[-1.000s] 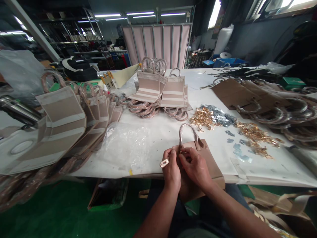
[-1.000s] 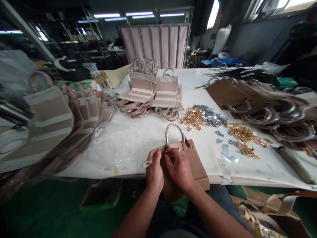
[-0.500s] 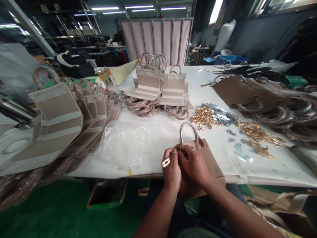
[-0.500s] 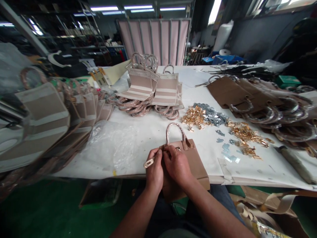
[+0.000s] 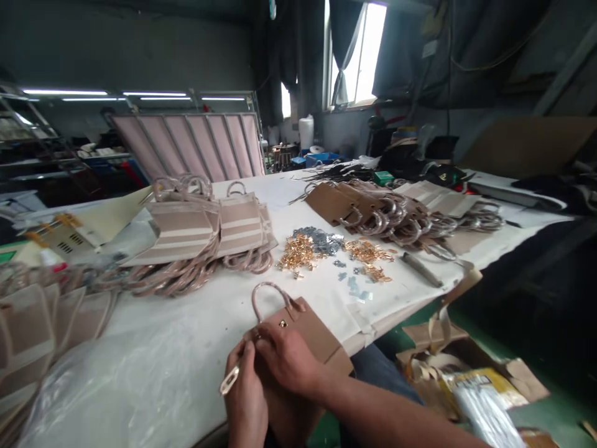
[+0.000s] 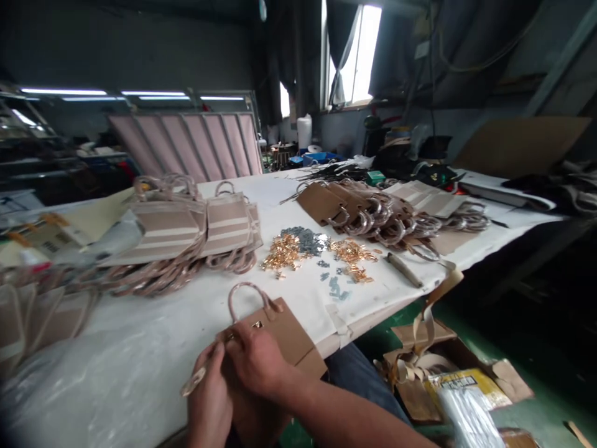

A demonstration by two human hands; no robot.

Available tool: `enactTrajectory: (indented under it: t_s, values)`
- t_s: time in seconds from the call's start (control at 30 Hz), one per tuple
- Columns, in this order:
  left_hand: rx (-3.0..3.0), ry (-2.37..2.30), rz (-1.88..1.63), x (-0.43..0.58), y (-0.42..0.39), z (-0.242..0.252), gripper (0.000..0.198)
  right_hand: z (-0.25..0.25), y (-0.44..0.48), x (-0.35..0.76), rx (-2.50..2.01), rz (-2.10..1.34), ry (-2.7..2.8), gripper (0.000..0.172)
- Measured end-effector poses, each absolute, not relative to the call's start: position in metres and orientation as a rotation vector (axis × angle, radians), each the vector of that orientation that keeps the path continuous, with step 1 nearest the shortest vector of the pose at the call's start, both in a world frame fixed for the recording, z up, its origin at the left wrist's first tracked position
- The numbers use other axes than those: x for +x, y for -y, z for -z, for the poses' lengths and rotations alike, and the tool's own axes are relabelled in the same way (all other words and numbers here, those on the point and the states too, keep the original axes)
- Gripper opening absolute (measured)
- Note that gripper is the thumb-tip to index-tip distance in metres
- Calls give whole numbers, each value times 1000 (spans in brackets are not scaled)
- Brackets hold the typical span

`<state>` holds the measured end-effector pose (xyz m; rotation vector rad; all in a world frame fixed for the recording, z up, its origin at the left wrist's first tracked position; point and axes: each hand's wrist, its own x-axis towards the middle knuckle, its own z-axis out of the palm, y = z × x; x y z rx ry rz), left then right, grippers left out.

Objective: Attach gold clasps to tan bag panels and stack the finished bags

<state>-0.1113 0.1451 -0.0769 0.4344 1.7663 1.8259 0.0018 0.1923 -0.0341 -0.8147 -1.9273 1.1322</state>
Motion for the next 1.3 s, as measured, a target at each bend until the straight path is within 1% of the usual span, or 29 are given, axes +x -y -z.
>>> enactTrajectory:
  t_s: [0.07,0.17,0.23,0.3,0.37,0.47,0.63,0.77,0.87,0.97,1.07,1.13,1.2,1.3]
  values:
    - [450,-1796,-1835,-112,-147,73,52,34,-190,24,-737,-1124,1918,26]
    - [497,-1810,-1879,-106,-146,67,59,42,-204,85,-824,-954,1899,23]
    - [559,-1747,-1898,-101,-147,66,64,49,-232,140,-1057,-761,1883,22]
    - [622,-1718,-1874,-99,-150,68,68,54,-270,197,-1421,-484,1900,24]
    - [686,-1793,-1826,-101,-153,72,69,54,-307,249,-1608,-385,1838,30]
    - [892,-2018,-1778,-108,-154,74,66,55,-345,297,-1755,-361,1846,34]
    - [1447,-2248,-1606,-112,-151,53,42,71,-366,314,-1730,-433,2013,37]
    - [1941,-2153,-1401,-108,-164,24,22,82,-371,327,-1609,-501,2102,39]
    - [2231,-2020,-1132,-104,-187,6,23,76,-365,335,-1576,-628,2111,38]
    - [2367,-1945,-665,-99,-216,-4,30,62,-344,321,-1556,-734,2018,37]
    - [2380,-1853,-274,-95,-243,-6,29,49,-312,276,-1425,-1033,1803,36]
    - [2382,-1788,-169,-96,-256,-5,22,46,-289,231,-1243,-1285,1676,36]
    - [2380,-1753,-119,-98,-265,-5,15,47,-271,183,-1089,-1456,1608,36]
    - [2369,-1746,-73,-103,-270,-10,11,54,-254,121,-925,-1504,1655,28]
